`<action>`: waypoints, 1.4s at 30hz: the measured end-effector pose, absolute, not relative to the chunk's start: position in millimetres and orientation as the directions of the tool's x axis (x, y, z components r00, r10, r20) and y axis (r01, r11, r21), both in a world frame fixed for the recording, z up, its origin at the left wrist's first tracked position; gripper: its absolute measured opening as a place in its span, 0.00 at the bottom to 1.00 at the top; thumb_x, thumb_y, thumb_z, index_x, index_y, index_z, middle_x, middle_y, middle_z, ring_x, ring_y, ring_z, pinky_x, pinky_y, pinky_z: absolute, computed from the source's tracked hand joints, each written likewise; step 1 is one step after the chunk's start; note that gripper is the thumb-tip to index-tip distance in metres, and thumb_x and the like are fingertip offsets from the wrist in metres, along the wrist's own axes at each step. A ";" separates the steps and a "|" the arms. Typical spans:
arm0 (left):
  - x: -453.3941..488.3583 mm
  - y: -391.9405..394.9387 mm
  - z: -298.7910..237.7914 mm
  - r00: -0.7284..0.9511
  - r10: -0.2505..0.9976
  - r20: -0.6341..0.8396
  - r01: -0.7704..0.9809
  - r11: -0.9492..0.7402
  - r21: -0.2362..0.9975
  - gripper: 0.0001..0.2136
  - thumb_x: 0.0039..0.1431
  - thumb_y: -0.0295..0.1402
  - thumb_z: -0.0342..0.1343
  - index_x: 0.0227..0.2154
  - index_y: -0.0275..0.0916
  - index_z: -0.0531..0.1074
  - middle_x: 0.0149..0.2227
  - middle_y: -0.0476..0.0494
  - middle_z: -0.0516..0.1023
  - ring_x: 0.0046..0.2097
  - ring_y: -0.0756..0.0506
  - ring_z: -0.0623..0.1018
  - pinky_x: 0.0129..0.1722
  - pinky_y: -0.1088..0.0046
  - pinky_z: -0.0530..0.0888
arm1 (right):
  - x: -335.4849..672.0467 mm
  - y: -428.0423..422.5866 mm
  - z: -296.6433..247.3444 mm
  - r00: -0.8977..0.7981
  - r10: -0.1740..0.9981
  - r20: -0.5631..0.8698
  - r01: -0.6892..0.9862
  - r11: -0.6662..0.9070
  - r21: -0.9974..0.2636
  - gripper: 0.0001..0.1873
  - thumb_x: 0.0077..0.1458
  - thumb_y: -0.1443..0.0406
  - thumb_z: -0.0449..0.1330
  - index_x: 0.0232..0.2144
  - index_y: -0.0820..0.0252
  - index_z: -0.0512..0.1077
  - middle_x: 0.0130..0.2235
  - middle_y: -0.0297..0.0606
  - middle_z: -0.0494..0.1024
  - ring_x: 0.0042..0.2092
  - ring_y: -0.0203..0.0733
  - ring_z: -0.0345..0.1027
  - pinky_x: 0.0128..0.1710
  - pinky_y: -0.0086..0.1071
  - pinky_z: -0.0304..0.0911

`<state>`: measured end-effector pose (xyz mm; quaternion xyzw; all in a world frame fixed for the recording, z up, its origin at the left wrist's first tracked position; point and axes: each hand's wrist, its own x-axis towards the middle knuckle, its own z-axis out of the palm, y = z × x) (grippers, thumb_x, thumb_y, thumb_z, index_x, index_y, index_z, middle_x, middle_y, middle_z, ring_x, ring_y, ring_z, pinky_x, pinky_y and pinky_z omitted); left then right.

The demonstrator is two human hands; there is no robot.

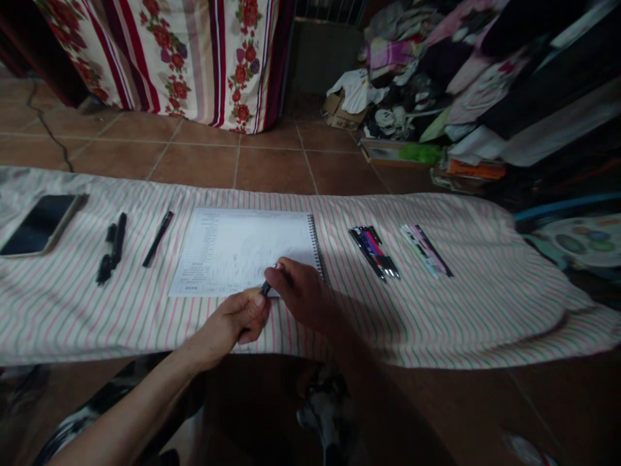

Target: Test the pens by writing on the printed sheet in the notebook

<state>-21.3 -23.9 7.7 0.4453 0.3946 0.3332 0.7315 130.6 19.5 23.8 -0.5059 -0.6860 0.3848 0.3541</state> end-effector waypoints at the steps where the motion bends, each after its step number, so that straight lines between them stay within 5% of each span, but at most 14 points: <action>1: -21.8 -23.5 8.4 0.479 0.831 -0.284 -0.157 0.399 0.904 0.19 0.58 0.47 0.48 0.20 0.39 0.55 0.19 0.56 0.52 0.20 0.55 0.52 0.20 0.74 0.49 | 130.8 19.6 24.4 -0.269 0.957 0.105 0.440 0.220 -0.871 0.16 0.53 0.59 0.55 0.18 0.56 0.59 0.18 0.28 0.57 0.24 0.34 0.52 0.29 0.30 0.53; 7: -25.0 -19.5 5.3 0.511 0.813 -0.280 -0.142 0.401 0.905 0.19 0.58 0.48 0.48 0.20 0.40 0.54 0.18 0.56 0.51 0.20 0.54 0.51 0.20 0.74 0.48 | 131.3 19.6 23.7 -0.342 0.929 0.141 0.508 0.309 -0.804 0.17 0.57 0.56 0.48 0.19 0.55 0.51 0.19 0.28 0.54 0.23 0.34 0.47 0.25 0.31 0.46; 13: -37.5 -15.0 4.6 0.355 0.908 -0.223 0.363 0.086 0.928 0.14 0.61 0.44 0.43 0.25 0.40 0.59 0.19 0.55 0.58 0.21 0.52 0.56 0.21 0.74 0.53 | 126.8 18.4 20.8 -0.317 0.936 0.151 0.562 0.313 -0.765 0.17 0.56 0.58 0.49 0.19 0.57 0.55 0.19 0.27 0.58 0.22 0.31 0.50 0.26 0.29 0.46; 17: -40.8 -14.0 6.6 0.329 0.938 -0.112 0.619 -0.125 0.775 0.14 0.63 0.41 0.38 0.25 0.41 0.58 0.19 0.53 0.61 0.21 0.51 0.61 0.23 0.73 0.55 | 127.4 20.2 20.2 -0.325 0.942 0.085 0.548 0.261 -0.794 0.18 0.56 0.56 0.50 0.18 0.58 0.57 0.18 0.26 0.57 0.22 0.30 0.49 0.25 0.29 0.44; 22: -40.2 -13.9 0.9 0.319 0.938 0.136 0.849 -0.346 0.399 0.13 0.63 0.38 0.38 0.27 0.40 0.62 0.21 0.49 0.66 0.23 0.48 0.67 0.23 0.72 0.56 | 128.4 23.7 15.8 -0.330 0.944 -0.016 0.531 0.172 -0.830 0.24 0.56 0.51 0.48 0.19 0.60 0.66 0.19 0.29 0.61 0.24 0.32 0.54 0.25 0.29 0.47; 29: -30.8 -17.7 -7.1 0.282 0.899 0.334 0.922 -0.350 0.163 0.09 0.62 0.32 0.42 0.33 0.37 0.67 0.25 0.46 0.71 0.28 0.46 0.71 0.27 0.71 0.63 | 119.5 24.8 8.3 -0.175 0.946 -0.272 0.431 -0.175 -0.885 0.28 0.53 0.45 0.49 0.14 0.60 0.65 0.13 0.28 0.58 0.19 0.31 0.53 0.23 0.29 0.49; 35: -22.6 -20.4 -14.3 0.263 0.913 0.312 0.909 -0.343 0.237 0.11 0.64 0.33 0.39 0.35 0.36 0.66 0.26 0.46 0.71 0.27 0.47 0.72 0.26 0.72 0.64 | 114.2 23.9 3.7 -0.112 0.982 -0.155 0.444 -0.090 -0.892 0.24 0.55 0.51 0.49 0.14 0.58 0.61 0.17 0.30 0.63 0.23 0.33 0.59 0.28 0.29 0.53; 42: -22.1 -19.5 -4.7 0.169 0.984 0.062 0.814 -0.175 0.554 0.15 0.65 0.39 0.36 0.29 0.39 0.65 0.23 0.48 0.70 0.26 0.47 0.71 0.26 0.73 0.60 | 111.0 21.4 -1.7 -0.092 0.993 -0.071 0.505 -0.015 -0.863 0.22 0.54 0.52 0.46 0.15 0.56 0.56 0.17 0.30 0.60 0.23 0.34 0.56 0.29 0.31 0.51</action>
